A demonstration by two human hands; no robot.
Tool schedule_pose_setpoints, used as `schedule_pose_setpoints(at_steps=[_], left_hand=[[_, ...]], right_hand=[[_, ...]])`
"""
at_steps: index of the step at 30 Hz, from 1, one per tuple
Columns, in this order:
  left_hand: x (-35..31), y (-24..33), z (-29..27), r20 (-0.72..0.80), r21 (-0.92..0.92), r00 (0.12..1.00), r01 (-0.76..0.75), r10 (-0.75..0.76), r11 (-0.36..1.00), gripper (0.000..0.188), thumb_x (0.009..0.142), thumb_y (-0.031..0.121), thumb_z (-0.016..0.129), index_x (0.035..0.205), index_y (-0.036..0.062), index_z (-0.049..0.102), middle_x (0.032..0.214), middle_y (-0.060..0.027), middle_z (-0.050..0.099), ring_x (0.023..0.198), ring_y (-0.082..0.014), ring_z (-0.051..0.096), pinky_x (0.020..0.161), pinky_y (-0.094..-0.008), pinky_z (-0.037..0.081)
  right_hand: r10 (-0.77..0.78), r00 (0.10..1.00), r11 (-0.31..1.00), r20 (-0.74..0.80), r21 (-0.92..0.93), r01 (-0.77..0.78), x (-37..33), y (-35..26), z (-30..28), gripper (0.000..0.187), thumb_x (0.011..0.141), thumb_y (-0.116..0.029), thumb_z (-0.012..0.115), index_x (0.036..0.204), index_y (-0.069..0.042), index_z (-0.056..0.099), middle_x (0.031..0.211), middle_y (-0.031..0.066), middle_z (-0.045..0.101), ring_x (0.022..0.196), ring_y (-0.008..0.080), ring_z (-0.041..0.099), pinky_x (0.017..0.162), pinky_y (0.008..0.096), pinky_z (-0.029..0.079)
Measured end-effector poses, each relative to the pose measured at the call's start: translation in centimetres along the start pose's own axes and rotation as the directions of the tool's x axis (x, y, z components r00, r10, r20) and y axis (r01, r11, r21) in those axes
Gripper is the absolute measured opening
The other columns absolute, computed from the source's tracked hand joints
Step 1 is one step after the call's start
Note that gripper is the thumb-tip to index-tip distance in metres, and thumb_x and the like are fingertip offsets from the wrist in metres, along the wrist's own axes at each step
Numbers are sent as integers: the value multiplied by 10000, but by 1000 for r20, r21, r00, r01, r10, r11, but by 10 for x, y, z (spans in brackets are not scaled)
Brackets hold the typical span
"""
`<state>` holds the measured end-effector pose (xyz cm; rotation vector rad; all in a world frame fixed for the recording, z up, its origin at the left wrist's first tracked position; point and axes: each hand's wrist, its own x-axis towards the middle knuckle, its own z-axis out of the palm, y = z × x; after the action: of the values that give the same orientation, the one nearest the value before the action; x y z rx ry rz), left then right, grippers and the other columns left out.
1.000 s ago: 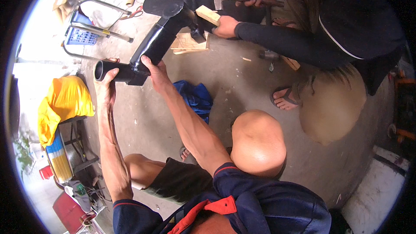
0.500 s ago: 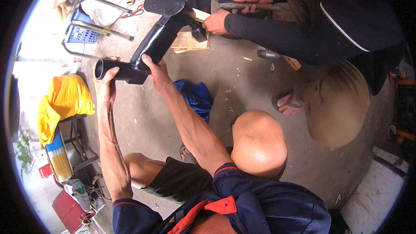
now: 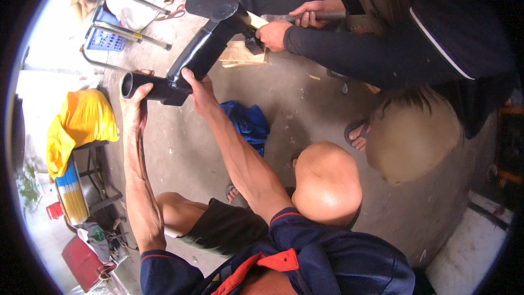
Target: The person holds a black metal pipe section while a coworker uses a hammer to tap a wooden block against the pipe's joint. The person adjusts the pipe's position multiple times as the coworker continues to hammer the joint.
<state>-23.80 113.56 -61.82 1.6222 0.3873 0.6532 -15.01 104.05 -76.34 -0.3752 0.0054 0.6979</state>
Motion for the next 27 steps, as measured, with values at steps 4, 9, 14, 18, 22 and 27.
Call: schedule_pose_setpoints(at_steps=[4,9,14,18,22,27], left_hand=[[0,-1,-1,2,2,1000,2,-2,1000,564,742,-80,826,1240,55,598,1159,-126,718,1116,-241,678,1037,-401,521],[-1,-3,-3,-8,9,1000,-1,1,1000,562,739,-74,833,1234,58,603,1155,-121,719,1116,-237,679,1037,-400,518],[0,-6,-3,-4,11,1000,-2,2,1000,544,752,-77,817,1233,58,602,1168,-123,708,1143,-257,671,1058,-415,511],[-2,-5,-1,-25,26,1000,-13,14,1000,539,759,-81,808,1238,57,602,1176,-129,702,1151,-270,669,1064,-423,513],[-3,-3,2,-26,-35,1000,-14,13,999,597,726,-93,849,1244,56,594,1139,-110,722,1101,-228,685,1024,-394,523],[-2,-1,3,-27,-25,1000,0,-1,1000,602,724,-95,850,1248,55,594,1139,-103,723,1093,-226,686,1014,-394,526]], right_hand=[[44,998,999,44,-25,-43,1,-1,-2,576,967,-368,794,1390,-46,571,1266,34,660,1168,159,643,1051,370,524],[5,1000,1000,19,-7,-5,1,2,-2,458,947,-341,810,1284,-73,653,1138,14,715,1020,137,696,932,346,567],[50,997,999,-51,14,-49,1,5,-1,559,930,-366,824,1344,-54,613,1196,34,694,1062,157,689,933,354,575],[92,995,995,-28,48,-90,2,6,-1,658,919,-404,833,1395,-34,570,1263,56,665,1132,186,667,1009,388,549],[80,997,996,3,27,-80,0,6,-3,750,930,-451,817,1458,-23,500,1347,66,623,1238,207,624,1120,437,502],[76,997,997,25,16,-76,0,4,-6,793,937,-467,806,1488,-14,460,1373,69,604,1274,208,601,1130,436,495]])
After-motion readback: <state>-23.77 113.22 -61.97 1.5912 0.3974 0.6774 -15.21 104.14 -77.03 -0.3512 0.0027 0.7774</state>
